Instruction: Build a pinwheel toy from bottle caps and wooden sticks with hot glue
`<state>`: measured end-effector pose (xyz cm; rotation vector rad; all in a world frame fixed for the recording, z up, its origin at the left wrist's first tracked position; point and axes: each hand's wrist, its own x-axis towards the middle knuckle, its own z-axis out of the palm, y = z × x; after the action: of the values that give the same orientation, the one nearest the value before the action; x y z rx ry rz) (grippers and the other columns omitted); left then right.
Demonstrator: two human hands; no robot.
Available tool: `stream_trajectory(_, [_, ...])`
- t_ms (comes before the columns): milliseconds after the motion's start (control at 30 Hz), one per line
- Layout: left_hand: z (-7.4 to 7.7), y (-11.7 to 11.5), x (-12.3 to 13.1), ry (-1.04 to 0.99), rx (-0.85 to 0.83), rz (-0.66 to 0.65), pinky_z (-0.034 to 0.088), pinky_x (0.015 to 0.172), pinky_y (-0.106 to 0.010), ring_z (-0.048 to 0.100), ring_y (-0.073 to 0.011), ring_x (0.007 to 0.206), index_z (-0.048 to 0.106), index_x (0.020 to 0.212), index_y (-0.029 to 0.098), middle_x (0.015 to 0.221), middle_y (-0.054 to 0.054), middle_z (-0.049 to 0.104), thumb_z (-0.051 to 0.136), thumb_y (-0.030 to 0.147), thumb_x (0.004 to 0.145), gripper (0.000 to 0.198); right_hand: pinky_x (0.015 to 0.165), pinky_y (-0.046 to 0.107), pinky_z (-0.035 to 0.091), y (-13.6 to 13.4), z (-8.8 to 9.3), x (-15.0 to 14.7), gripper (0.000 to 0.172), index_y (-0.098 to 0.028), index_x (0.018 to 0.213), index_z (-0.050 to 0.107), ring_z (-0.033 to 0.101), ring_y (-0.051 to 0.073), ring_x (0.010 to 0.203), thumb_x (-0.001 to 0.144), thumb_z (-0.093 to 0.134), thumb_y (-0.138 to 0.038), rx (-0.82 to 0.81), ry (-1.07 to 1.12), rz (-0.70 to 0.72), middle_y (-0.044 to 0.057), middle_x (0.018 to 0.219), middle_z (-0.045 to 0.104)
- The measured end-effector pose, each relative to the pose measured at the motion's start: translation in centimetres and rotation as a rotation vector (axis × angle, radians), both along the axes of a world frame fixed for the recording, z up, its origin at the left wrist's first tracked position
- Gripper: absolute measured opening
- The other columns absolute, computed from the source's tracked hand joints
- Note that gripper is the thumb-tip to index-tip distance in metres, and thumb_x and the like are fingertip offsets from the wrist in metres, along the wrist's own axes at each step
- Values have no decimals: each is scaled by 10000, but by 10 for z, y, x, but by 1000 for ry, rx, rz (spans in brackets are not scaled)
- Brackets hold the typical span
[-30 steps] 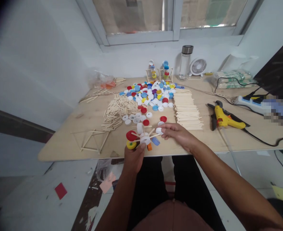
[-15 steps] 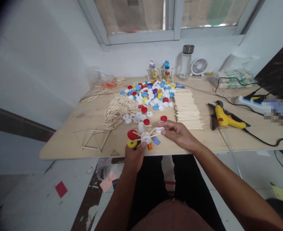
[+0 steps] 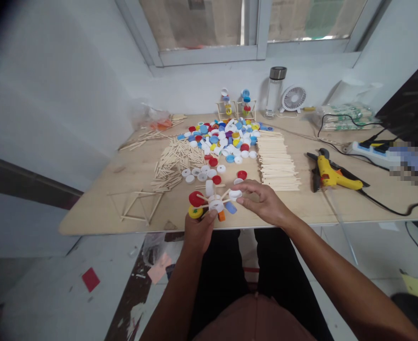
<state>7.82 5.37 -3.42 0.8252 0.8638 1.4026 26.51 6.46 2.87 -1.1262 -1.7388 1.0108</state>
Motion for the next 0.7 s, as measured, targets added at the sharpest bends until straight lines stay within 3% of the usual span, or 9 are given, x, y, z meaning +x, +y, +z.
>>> stream_trajectory(233, [1,-1,0,-16,7,-22,516,791,-302,666,-178,791,748,831,160,830,-49,743,795,278,610,255,988,394,404,-1,-1,1,268,-272,1069,683,567,205,1092,814,652,-345,55,-64,-28,52,1096,664])
stream_trajectory(700, [1,-1,0,45,-8,-24,523,787,-325,671,-198,789,744,833,144,820,-66,740,789,310,599,290,993,437,403,-2,3,2,341,-283,1150,652,566,223,1097,819,638,-365,76,-167,-29,54,1147,663])
